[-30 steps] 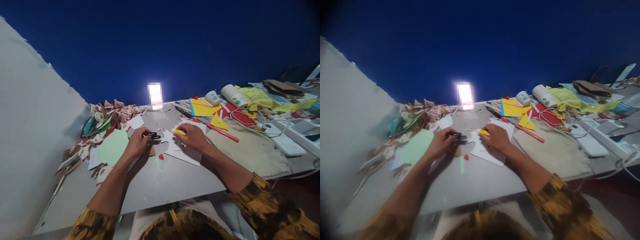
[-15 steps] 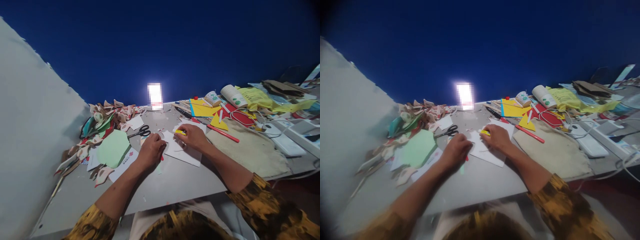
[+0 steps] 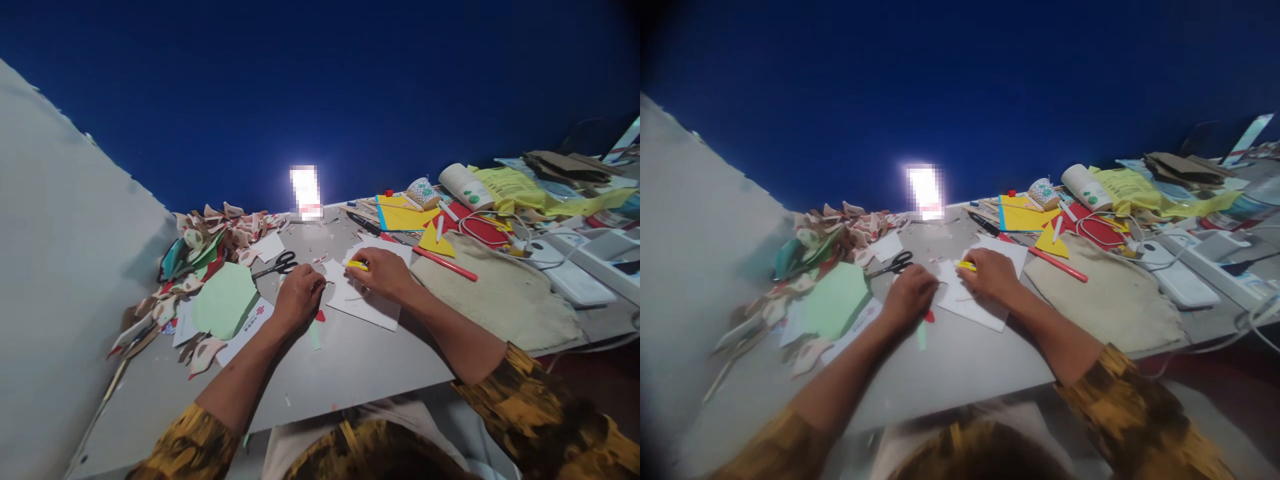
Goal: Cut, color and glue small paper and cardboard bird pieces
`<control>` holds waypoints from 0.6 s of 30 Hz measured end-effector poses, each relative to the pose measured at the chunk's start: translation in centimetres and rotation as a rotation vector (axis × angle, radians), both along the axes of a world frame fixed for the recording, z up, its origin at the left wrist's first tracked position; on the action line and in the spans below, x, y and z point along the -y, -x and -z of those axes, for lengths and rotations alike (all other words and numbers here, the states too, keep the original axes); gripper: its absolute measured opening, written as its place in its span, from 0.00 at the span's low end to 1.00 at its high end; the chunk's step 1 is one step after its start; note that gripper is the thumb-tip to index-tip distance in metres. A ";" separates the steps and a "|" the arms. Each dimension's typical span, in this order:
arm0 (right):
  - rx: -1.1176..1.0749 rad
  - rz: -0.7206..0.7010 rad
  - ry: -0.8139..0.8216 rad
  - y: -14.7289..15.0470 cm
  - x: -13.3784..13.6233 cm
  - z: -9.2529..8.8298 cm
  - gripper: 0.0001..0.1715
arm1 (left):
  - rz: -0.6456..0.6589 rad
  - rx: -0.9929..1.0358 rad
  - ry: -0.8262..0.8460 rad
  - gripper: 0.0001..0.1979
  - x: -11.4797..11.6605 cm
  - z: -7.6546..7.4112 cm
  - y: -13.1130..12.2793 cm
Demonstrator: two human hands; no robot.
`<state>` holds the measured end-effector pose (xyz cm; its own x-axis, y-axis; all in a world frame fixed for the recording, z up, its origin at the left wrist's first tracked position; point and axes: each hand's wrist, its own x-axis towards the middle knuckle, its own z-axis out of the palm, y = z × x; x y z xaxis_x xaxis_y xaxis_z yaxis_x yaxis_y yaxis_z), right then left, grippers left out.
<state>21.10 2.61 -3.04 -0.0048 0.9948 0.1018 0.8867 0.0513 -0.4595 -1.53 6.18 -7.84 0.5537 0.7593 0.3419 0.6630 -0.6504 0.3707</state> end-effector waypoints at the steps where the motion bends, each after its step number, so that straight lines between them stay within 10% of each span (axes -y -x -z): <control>1: 0.007 0.005 0.016 0.0 0.0 0.0 0.11 | 0.001 -0.006 -0.007 0.07 0.0 0.0 -0.1; 18: 0.061 -0.003 0.057 0.1 -0.2 0.2 0.14 | 0.011 -0.155 -0.085 0.13 0.2 -0.6 -1.3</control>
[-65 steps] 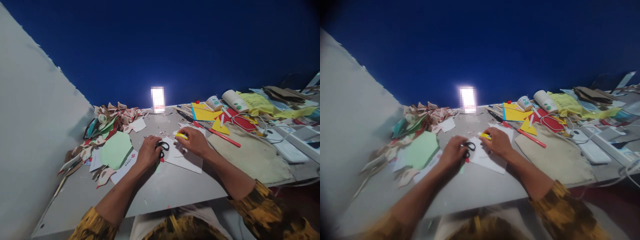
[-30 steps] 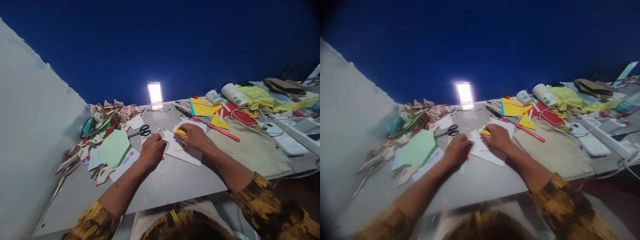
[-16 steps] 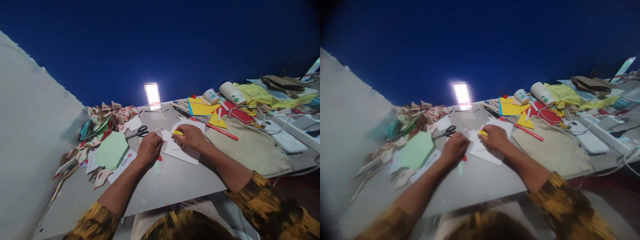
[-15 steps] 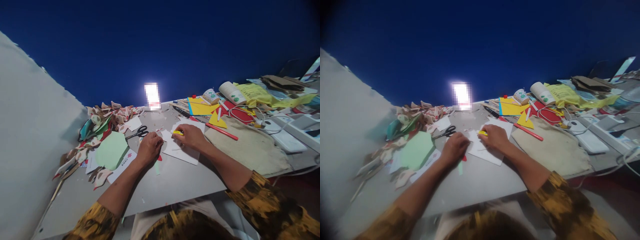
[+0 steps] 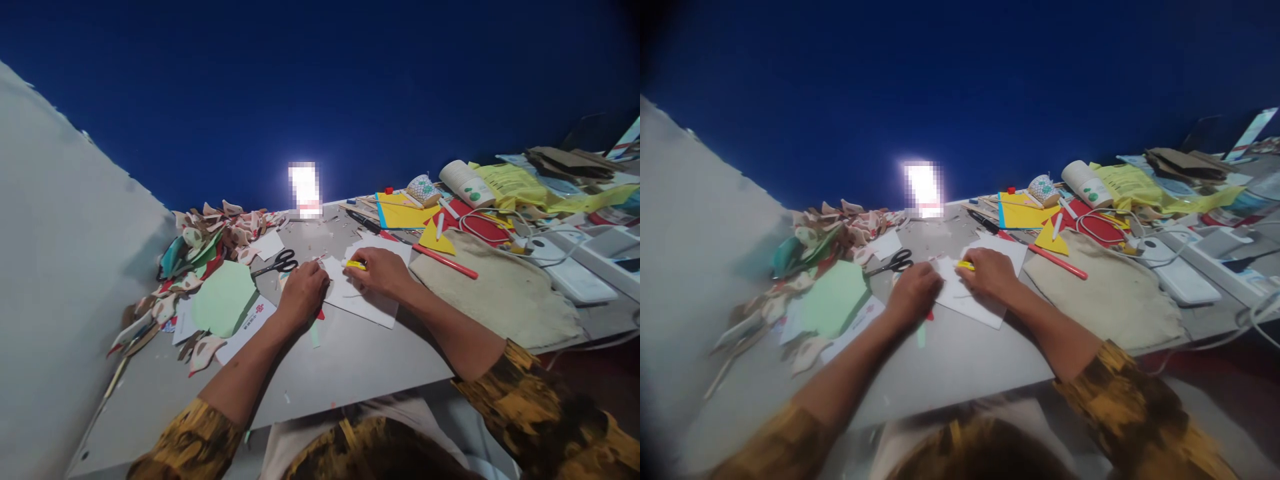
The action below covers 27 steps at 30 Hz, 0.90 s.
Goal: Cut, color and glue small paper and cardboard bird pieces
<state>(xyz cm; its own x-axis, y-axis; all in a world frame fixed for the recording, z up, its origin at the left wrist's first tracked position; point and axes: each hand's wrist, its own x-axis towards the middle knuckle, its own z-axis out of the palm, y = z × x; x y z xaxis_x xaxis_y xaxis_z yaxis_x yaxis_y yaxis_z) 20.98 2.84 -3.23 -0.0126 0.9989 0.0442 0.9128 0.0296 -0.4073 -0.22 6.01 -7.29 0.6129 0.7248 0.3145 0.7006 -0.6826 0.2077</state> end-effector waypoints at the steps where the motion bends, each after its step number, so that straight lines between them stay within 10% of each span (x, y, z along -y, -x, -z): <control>1: -0.006 0.003 -0.003 0.0 0.0 0.0 0.14 | -0.004 0.078 0.049 0.13 0.0 -0.1 0.0; 11: -0.254 -0.226 -0.177 0.3 0.4 1.0 0.07 | -0.207 1.152 1.083 0.15 1.3 -1.0 -0.2; 27: -0.112 -0.191 -0.307 2.6 1.9 2.1 0.07 | -0.328 0.992 0.839 0.06 2.8 -1.2 -0.9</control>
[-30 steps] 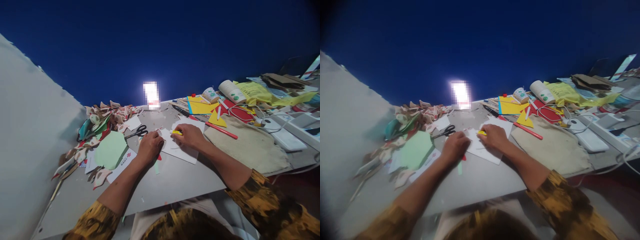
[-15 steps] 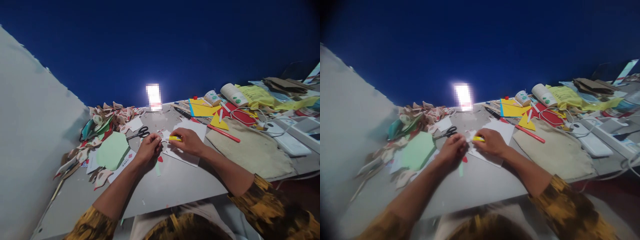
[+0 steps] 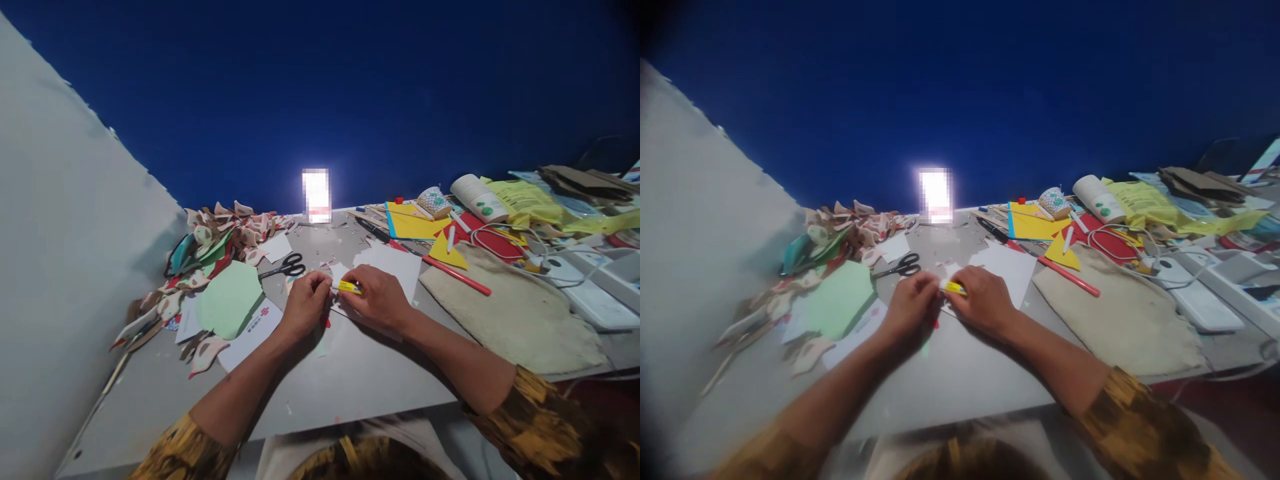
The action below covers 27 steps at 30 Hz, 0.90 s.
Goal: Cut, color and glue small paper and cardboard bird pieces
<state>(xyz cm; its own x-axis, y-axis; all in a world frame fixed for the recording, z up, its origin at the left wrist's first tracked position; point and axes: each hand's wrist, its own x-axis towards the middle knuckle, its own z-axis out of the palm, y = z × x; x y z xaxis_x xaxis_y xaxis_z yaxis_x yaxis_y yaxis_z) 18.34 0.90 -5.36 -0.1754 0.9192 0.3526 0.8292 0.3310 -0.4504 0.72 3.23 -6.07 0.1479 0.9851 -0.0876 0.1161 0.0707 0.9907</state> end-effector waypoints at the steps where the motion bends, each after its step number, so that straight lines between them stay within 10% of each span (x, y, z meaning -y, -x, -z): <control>1: 0.007 0.009 -0.005 0.0 0.0 0.0 0.07 | 0.004 0.023 0.015 0.06 0.0 0.0 0.0; 27: -0.222 -0.062 0.038 -0.8 -0.4 -0.6 0.06 | -0.044 0.162 0.126 0.04 -0.2 -0.1 0.3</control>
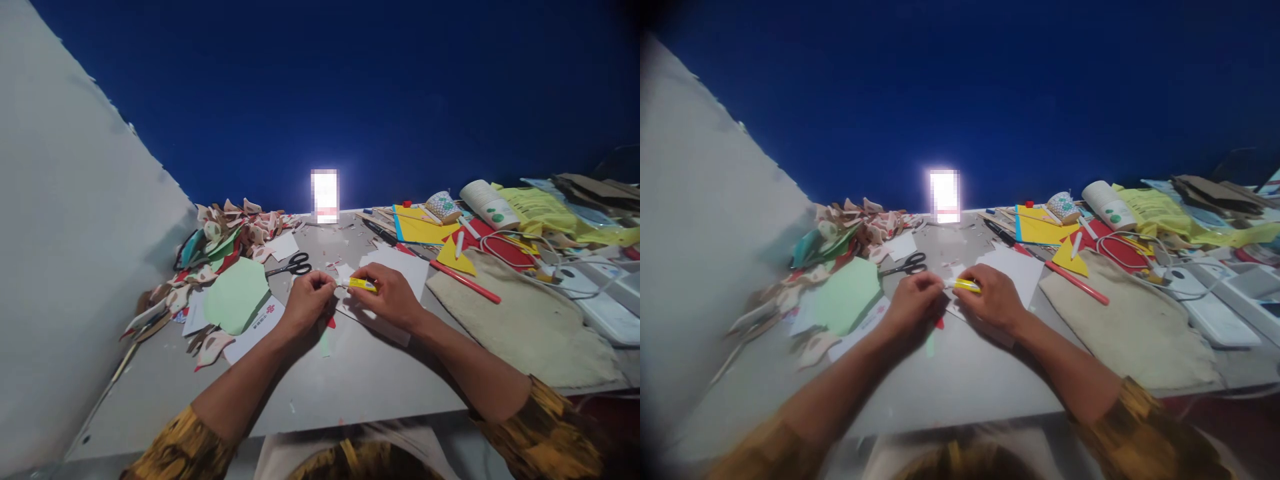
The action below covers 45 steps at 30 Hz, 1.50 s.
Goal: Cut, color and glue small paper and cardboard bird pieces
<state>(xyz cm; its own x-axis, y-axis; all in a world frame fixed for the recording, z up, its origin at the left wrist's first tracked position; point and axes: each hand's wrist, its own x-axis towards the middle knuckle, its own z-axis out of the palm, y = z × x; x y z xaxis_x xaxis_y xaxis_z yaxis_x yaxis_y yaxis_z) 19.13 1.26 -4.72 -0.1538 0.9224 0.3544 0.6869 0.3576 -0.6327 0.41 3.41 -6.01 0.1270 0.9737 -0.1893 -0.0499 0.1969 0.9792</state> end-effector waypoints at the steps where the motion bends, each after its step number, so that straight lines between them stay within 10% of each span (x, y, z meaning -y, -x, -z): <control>1: 0.035 -0.004 -0.035 0.1 0.1 0.1 0.05 | -0.005 -0.016 -0.006 0.04 0.0 0.0 0.0; 45: 0.481 -0.096 -0.578 0.5 0.5 1.0 0.08 | 0.034 -0.028 0.052 0.06 0.4 0.1 0.1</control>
<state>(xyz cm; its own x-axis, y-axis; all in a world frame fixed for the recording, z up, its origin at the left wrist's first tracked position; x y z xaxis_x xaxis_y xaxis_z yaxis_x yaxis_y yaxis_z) 18.58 0.75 -5.68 -0.4838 0.5852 0.6507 0.7891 0.6133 0.0351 0.29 2.99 -6.13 0.1538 0.9576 -0.2436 -0.0150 0.2488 0.9684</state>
